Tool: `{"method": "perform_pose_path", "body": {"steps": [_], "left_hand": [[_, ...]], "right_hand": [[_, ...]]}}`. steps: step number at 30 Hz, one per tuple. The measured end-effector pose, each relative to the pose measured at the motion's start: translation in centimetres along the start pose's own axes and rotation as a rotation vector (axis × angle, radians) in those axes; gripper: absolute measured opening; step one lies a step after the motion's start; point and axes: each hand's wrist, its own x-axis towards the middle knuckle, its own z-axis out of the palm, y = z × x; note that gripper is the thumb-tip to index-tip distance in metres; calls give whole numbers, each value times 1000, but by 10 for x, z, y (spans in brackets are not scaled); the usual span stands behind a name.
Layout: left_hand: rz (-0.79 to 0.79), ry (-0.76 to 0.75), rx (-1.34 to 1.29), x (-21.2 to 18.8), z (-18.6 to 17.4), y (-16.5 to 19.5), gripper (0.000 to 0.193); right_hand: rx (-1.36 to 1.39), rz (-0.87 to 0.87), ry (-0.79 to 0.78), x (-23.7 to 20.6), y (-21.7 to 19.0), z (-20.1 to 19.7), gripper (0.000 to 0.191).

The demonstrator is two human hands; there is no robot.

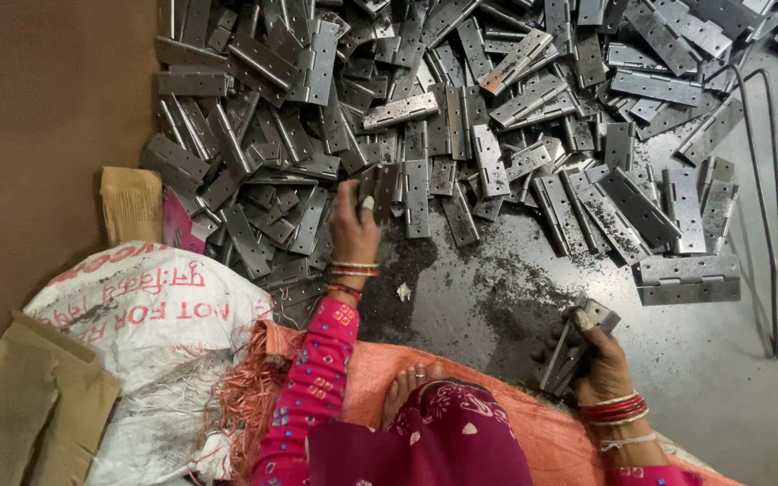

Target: The person picks up metal hinges from a large pile on the floor, aligns multiple hinges together, and stacks them in their hands.

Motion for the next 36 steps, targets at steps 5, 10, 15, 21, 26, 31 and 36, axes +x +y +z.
{"method": "perform_pose_path", "body": {"steps": [5, 10, 15, 21, 26, 31, 36], "left_hand": [[372, 293, -304, -36, -5, -2, 30], [153, 277, -316, -24, -10, -10, 42], [-338, 49, -910, -29, -10, 12, 41], [-465, -495, -852, -73, 8, 89, 37], [-243, -922, -668, -134, 29, 145, 54], [245, -767, -289, -155, 47, 143, 35], [286, -373, 426, -79, 38, 100, 53]], "right_hand": [[156, 12, -146, 1, 2, -1, 41], [343, -19, -401, -1, 2, -2, 53], [416, -26, -452, -5, -4, 5, 67], [180, -53, -188, -9, -10, 20, 64], [301, -9, -152, -10, -12, 18, 69], [317, -67, 29, -2, -4, 7, 38], [194, 22, -75, 0, 0, 3, 37]]}}
